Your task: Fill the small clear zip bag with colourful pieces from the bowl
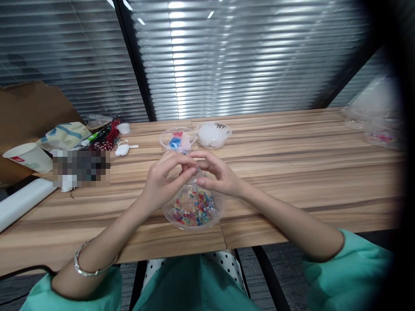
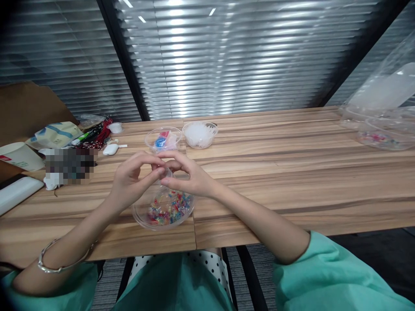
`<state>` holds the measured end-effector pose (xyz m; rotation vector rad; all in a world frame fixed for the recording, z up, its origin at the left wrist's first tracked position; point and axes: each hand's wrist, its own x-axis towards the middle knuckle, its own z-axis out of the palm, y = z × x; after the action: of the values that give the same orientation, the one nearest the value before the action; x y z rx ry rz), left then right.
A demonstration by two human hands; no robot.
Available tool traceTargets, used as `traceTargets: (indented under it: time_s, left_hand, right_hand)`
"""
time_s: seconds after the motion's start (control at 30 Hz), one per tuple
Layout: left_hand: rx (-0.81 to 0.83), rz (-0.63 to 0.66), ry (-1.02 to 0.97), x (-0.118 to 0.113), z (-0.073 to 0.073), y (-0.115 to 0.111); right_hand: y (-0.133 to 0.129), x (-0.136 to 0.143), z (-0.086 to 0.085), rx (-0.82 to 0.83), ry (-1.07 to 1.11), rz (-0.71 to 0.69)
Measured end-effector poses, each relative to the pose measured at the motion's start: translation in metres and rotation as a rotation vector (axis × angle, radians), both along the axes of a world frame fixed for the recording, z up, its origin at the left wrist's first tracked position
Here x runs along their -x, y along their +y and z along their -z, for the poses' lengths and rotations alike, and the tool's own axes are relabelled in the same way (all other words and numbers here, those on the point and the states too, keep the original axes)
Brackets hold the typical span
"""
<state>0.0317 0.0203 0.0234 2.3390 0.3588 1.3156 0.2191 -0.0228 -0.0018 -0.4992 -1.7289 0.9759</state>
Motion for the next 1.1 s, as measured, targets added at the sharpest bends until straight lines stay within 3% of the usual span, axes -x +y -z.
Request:
traceTargets:
  time_s: [0.1, 0.27, 0.6, 0.8, 0.97, 1.1]
  left_hand:
    - [0.073, 0.014, -0.005, 0.001, 0.000, -0.001]
    - [-0.011, 0.033, 0.047, 0.001, -0.003, -0.001]
    - [0.011, 0.078, 0.025, 0.001, -0.003, 0.000]
    - [0.032, 0.079, -0.152, 0.006, -0.002, -0.001]
    - [0.076, 0.236, 0.351, 0.005, -0.007, -0.004]
    - [0.075, 0.206, 0.748, 0.002, -0.011, -0.006]
  right_hand:
    - [0.000, 0.000, -0.001, 0.011, -0.018, -0.006]
    - [-0.001, -0.001, -0.003, 0.022, -0.016, -0.003]
    - [0.000, 0.000, -0.001, 0.007, 0.027, -0.020]
    - [-0.001, 0.004, 0.000, 0.064, 0.104, 0.119]
    - [-0.002, 0.007, -0.003, 0.080, 0.097, 0.250]
    - [-0.004, 0.008, -0.005, 0.096, 0.096, 0.244]
